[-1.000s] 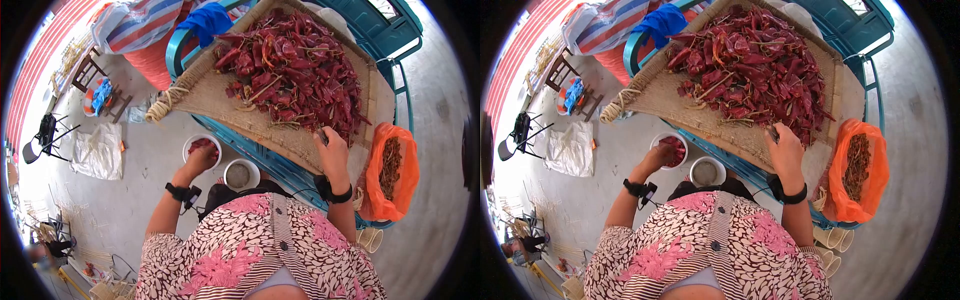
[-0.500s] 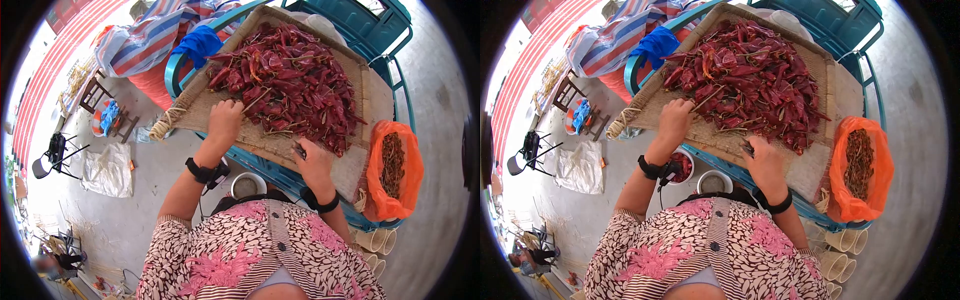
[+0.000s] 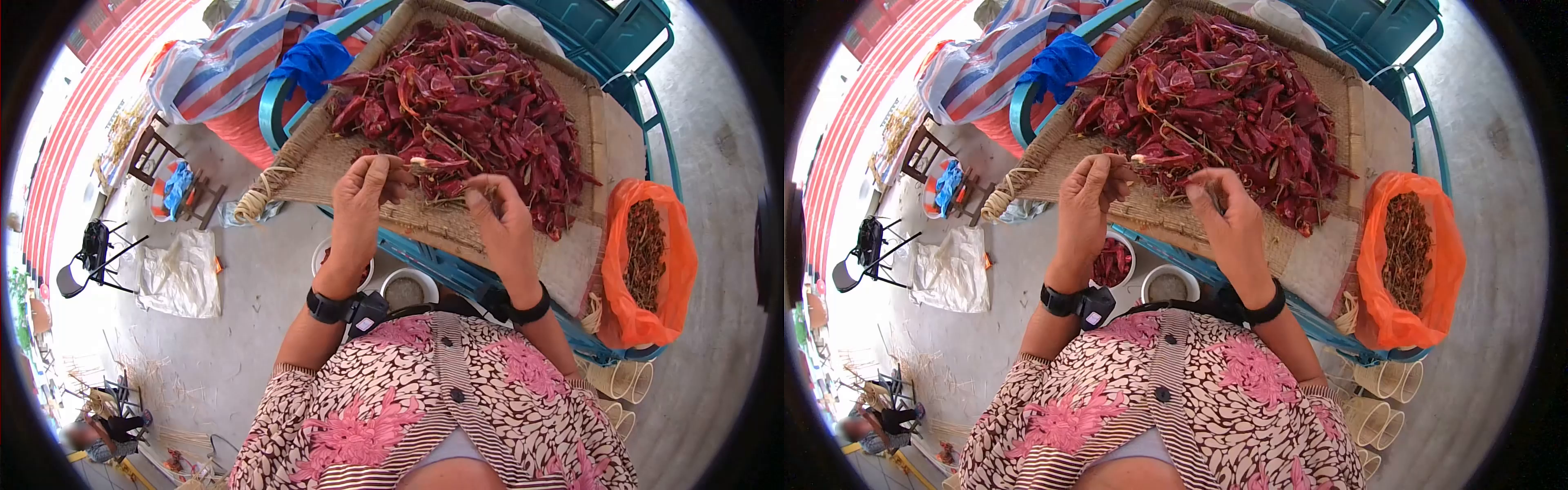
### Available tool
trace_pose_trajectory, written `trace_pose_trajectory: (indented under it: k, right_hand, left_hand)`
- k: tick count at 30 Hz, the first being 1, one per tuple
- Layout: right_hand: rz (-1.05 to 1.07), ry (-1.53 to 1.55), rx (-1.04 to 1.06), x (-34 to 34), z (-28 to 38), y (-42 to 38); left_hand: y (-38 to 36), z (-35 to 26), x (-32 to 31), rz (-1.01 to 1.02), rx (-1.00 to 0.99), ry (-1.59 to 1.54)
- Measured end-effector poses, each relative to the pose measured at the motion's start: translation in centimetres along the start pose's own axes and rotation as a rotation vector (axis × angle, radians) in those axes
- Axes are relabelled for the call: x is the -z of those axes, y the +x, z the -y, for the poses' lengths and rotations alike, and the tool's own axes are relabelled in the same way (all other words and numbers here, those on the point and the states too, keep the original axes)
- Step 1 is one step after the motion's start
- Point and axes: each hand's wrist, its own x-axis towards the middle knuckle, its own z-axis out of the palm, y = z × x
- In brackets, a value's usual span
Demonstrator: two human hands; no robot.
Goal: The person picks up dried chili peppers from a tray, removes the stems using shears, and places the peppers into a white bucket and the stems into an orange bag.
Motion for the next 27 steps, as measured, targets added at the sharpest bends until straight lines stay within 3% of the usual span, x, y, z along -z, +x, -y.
trace_pose_trajectory:
  k: [2,6,8,11,15,18,21,25,27]
  right_hand:
    - [-0.057,0.230,-0.053,-0.6,0.3,0.5]
    - [0.050,0.346,-0.075,-0.9,1.1,1.0]
    - [0.154,0.335,-0.153,-0.4,0.2,1.0]
    - [0.115,0.520,-0.296,0.0,-0.2,0.7]
    - [0.135,0.840,-0.383,-1.0,-1.0,0.3]
    - [0.196,0.914,-0.432,-1.1,-0.8,0.0]
    - [-0.002,0.475,-0.249,-1.0,0.1,-0.4]
    - [0.027,0.265,0.050,-0.8,1.3,-0.9]
    - [0.038,0.016,0.250,-1.0,1.8,-0.8]
  left_hand:
    - [-0.3,0.2,-0.3,0.007,0.016,0.013]
    - [-0.9,0.2,-0.8,0.054,0.072,0.118]
    - [-1.1,0.3,-1.0,0.065,0.006,0.027]
    - [-1.6,0.6,-1.9,0.087,-0.094,0.067]
    - [-1.9,1.2,-3.1,0.300,0.042,0.000]
    - [-1.8,1.5,-3.3,0.315,0.022,-0.038]
    - [-1.7,1.8,-2.9,0.300,-0.025,0.063]
    - [-2.1,2.5,-2.6,0.175,-0.152,0.429]
    - [-1.8,2.2,-2.8,0.176,-0.429,0.656]
